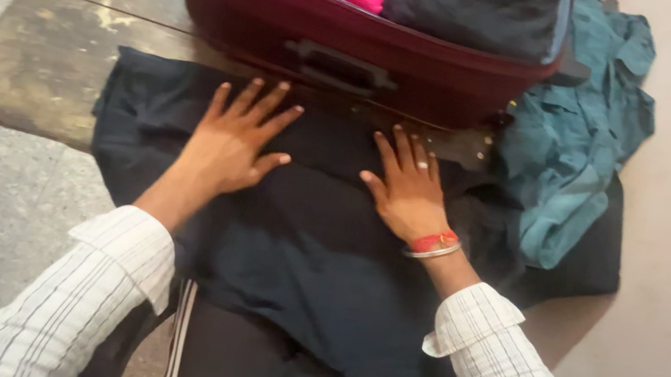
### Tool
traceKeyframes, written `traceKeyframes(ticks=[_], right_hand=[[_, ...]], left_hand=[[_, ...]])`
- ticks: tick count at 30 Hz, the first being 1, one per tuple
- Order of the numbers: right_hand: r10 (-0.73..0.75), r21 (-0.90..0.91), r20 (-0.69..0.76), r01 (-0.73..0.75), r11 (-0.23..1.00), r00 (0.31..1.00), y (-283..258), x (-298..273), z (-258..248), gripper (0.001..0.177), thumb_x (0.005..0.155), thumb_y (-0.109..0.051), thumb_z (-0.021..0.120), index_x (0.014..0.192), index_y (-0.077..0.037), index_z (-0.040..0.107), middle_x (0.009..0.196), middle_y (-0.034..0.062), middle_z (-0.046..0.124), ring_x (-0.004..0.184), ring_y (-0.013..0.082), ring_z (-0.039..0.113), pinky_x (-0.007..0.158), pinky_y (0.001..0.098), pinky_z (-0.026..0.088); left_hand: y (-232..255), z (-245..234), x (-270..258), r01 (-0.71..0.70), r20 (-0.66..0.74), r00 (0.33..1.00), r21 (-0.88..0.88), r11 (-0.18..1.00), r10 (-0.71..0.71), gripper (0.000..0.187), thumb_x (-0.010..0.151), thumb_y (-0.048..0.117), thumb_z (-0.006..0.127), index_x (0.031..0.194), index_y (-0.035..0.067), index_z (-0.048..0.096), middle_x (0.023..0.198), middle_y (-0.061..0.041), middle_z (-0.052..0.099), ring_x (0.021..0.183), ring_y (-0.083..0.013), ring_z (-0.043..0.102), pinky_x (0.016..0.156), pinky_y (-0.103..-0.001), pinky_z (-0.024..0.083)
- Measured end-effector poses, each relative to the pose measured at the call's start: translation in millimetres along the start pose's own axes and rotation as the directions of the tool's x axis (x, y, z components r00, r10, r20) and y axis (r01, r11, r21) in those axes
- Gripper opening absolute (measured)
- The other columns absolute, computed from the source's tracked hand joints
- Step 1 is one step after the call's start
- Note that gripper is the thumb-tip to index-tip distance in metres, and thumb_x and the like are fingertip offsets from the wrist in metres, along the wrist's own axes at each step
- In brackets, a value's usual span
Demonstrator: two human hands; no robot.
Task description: The person folds a black t-shirt and a dark blue long-sleeved shirt on a table before placing them into a suitcase already containing other folded items.
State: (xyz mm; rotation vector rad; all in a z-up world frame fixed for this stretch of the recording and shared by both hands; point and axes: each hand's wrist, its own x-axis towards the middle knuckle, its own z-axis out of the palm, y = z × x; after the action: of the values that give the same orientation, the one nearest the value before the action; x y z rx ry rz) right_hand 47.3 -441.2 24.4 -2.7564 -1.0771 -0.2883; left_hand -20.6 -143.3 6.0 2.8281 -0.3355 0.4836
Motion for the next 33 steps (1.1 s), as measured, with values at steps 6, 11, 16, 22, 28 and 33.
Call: traceKeyframes(ticks=[6, 11, 16, 22, 28, 33], right_hand=[[0.071, -0.068, 0.091, -0.065, 0.996, 0.993, 78, -29, 9, 0.065, 0.104, -0.047, 0.047, 0.158, -0.012, 0.040, 0.163, 0.0168, 0.036, 0.148, 0.0432, 0.033, 0.116, 0.0570, 0.030], [0.113, -0.107, -0.019, -0.114, 0.988, 0.993, 97, -51, -17, 0.059, 0.105, -0.038, 0.055, 0.153, -0.005, 0.047, 0.162, 0.0232, 0.040, 0.149, 0.0450, 0.033, 0.117, 0.0568, 0.032], [0.064, 0.044, 0.001, -0.064, 0.997, 0.998, 21, -89, -61, 0.063, 0.083, -0.030, 0.074, 0.133, 0.003, 0.056, 0.146, 0.0272, 0.050, 0.136, 0.0478, 0.043, 0.114, 0.0565, 0.035], [-0.236, 0.431, 0.227, 0.119, 0.894, 0.945, -89, -132, -85, 0.067, 0.083, -0.035, 0.079, 0.133, 0.002, 0.055, 0.136, 0.0227, 0.055, 0.126, 0.0425, 0.052, 0.103, 0.0484, 0.042], [-0.282, 0.295, 0.508, 0.144, 0.945, 0.814, -118, -149, -64, 0.071, 0.080, -0.029, 0.081, 0.139, -0.003, 0.053, 0.143, 0.0195, 0.050, 0.127, 0.0388, 0.049, 0.097, 0.0463, 0.043], [-0.185, 0.279, 0.425, 0.066, 0.958, 0.886, -98, -161, -80, 0.078, 0.066, -0.029, 0.087, 0.132, -0.003, 0.057, 0.144, 0.0189, 0.049, 0.133, 0.0417, 0.043, 0.106, 0.0511, 0.036]], left_hand=[[-123, -18, -69, 0.324, 0.040, 0.945, 0.041, 0.945, -0.326, 0.077, 0.098, 0.071, 0.040, 0.159, 0.024, 0.042, 0.169, -0.013, 0.033, 0.152, -0.0433, 0.027, 0.120, -0.065, 0.020], [-152, -46, -131, 0.432, -0.052, 0.902, 0.077, 0.899, -0.429, 0.066, 0.108, 0.054, 0.044, 0.160, 0.014, 0.047, 0.165, -0.027, 0.036, 0.146, -0.0531, 0.030, 0.109, -0.072, 0.022], [-57, -51, -190, 0.490, -0.154, 0.850, -0.122, 0.863, -0.504, 0.053, 0.095, 0.027, 0.075, 0.137, 0.002, 0.057, 0.128, -0.017, 0.058, 0.118, -0.0365, 0.056, 0.104, -0.047, 0.045], [-18, -6, -212, 0.789, 0.694, 0.248, -0.550, -0.274, -0.676, 0.074, 0.087, 0.028, 0.081, 0.140, 0.003, 0.036, 0.121, -0.012, 0.057, 0.105, -0.0256, 0.062, 0.081, -0.048, 0.055], [-41, 16, -244, 0.570, 0.534, 0.214, -0.748, -0.339, -0.818, 0.043, 0.088, 0.001, 0.068, 0.129, 0.001, 0.057, 0.105, -0.012, 0.065, 0.086, -0.0196, 0.066, 0.069, -0.033, 0.057], [-67, -4, -284, 0.571, 0.352, 0.154, -0.794, -0.208, -0.923, 0.033, 0.092, -0.002, 0.061, 0.125, 0.003, 0.060, 0.103, -0.010, 0.063, 0.088, -0.0191, 0.063, 0.073, -0.031, 0.056]])
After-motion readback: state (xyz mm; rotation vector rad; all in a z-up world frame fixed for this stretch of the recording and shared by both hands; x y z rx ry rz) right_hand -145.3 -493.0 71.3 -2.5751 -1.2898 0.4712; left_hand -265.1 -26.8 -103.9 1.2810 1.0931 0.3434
